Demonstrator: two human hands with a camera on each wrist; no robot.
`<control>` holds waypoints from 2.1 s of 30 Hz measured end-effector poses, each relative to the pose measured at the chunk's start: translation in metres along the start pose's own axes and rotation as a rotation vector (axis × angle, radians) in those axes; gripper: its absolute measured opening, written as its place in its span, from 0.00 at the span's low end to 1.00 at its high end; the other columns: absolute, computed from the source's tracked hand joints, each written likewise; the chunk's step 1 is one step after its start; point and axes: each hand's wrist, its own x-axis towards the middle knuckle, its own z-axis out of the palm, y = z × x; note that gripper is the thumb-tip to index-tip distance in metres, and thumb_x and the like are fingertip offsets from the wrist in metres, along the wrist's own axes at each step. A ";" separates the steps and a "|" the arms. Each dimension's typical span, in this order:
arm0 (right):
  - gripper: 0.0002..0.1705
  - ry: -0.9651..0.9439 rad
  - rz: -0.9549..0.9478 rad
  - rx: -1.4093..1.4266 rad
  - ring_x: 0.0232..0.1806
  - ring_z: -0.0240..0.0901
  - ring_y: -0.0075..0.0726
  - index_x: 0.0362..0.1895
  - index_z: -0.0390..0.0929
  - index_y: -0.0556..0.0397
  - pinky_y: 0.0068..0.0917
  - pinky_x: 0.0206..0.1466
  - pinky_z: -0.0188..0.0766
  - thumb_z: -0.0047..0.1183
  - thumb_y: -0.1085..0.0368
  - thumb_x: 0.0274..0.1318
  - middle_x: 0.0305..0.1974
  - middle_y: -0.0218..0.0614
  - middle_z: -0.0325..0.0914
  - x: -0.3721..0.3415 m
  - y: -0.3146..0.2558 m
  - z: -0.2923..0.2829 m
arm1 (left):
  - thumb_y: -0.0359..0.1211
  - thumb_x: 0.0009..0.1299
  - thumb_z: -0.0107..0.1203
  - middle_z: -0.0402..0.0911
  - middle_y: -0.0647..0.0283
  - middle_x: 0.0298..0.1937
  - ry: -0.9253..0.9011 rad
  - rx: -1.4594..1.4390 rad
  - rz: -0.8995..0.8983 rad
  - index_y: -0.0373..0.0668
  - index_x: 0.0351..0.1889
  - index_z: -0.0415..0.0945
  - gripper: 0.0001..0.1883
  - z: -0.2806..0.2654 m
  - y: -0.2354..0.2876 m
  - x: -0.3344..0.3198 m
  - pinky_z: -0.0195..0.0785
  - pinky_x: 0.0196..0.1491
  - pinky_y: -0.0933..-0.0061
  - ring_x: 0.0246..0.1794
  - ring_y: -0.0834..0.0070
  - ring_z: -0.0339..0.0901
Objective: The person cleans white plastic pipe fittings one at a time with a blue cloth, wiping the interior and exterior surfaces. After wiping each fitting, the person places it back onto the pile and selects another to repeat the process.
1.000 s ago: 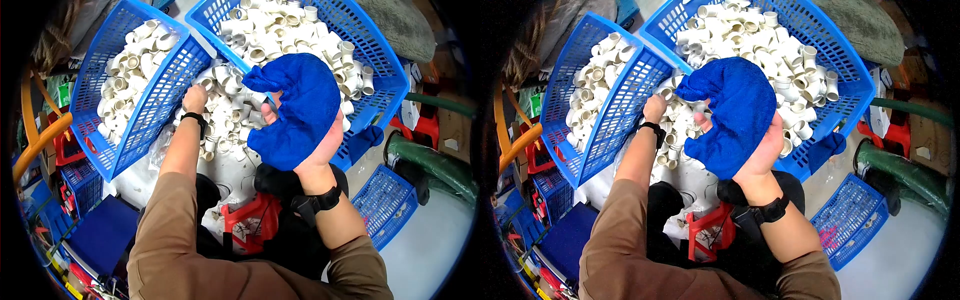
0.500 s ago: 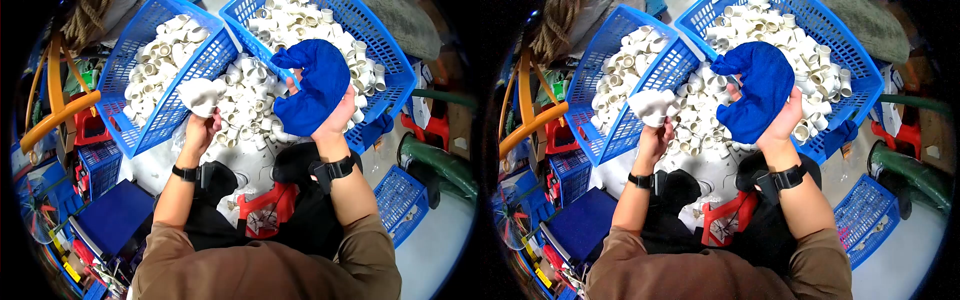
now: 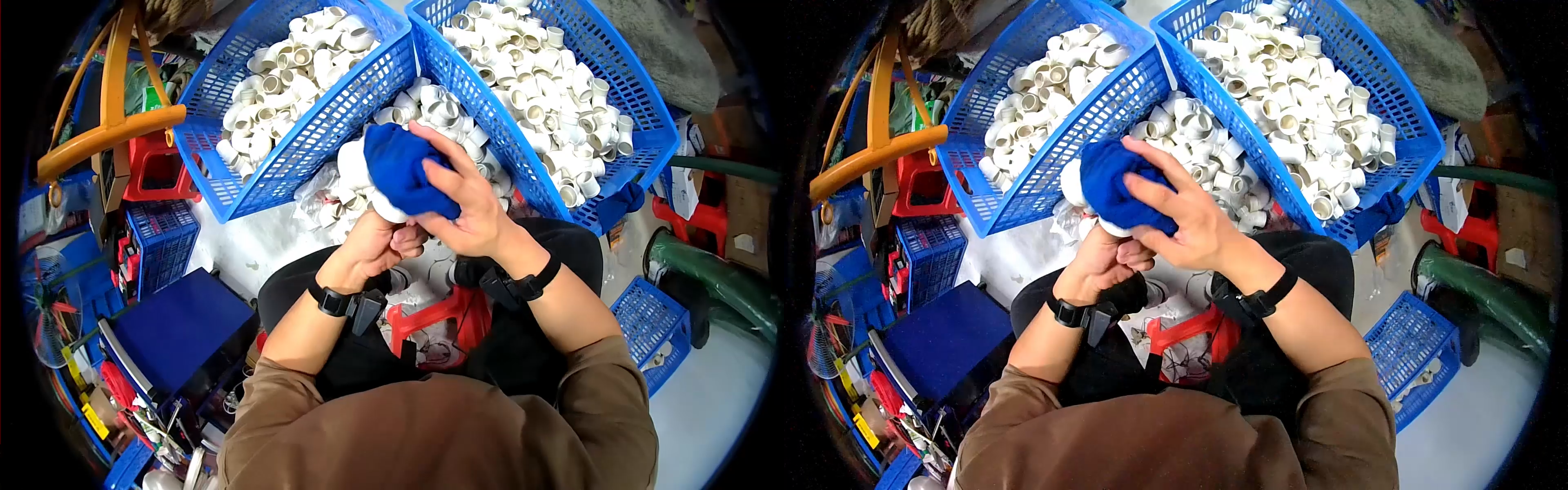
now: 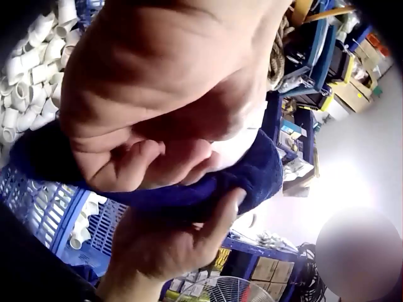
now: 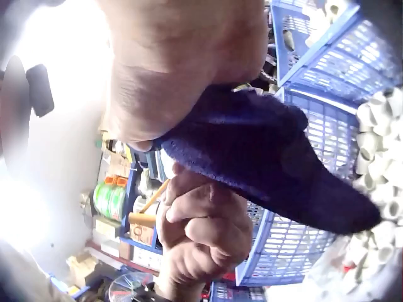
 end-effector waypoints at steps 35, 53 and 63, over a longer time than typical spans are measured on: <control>0.31 0.798 1.123 0.671 0.65 0.66 0.37 0.68 0.64 0.56 0.33 0.71 0.58 0.29 0.46 0.77 0.64 0.41 0.71 -0.038 0.016 0.054 | 0.32 0.71 0.48 0.81 0.54 0.27 1.020 2.192 0.677 0.41 0.32 0.71 0.07 -0.018 0.009 -0.004 0.72 0.27 0.54 0.26 0.56 0.81; 0.55 0.022 1.234 1.170 0.65 0.67 0.34 0.74 0.58 0.50 0.37 0.70 0.63 0.75 0.63 0.42 0.65 0.34 0.68 -0.056 0.023 0.040 | 0.27 0.59 0.60 0.71 0.60 0.29 0.818 1.904 1.287 0.42 0.33 0.69 0.09 -0.008 0.009 -0.014 0.69 0.25 0.63 0.27 0.62 0.76; 0.42 0.017 1.183 1.029 0.65 0.71 0.39 0.74 0.57 0.53 0.40 0.65 0.73 0.60 0.52 0.62 0.65 0.39 0.69 -0.025 0.017 0.053 | 0.23 0.59 0.61 0.75 0.56 0.31 0.716 1.616 1.444 0.40 0.36 0.69 0.11 -0.022 0.021 -0.017 0.70 0.27 0.59 0.28 0.56 0.78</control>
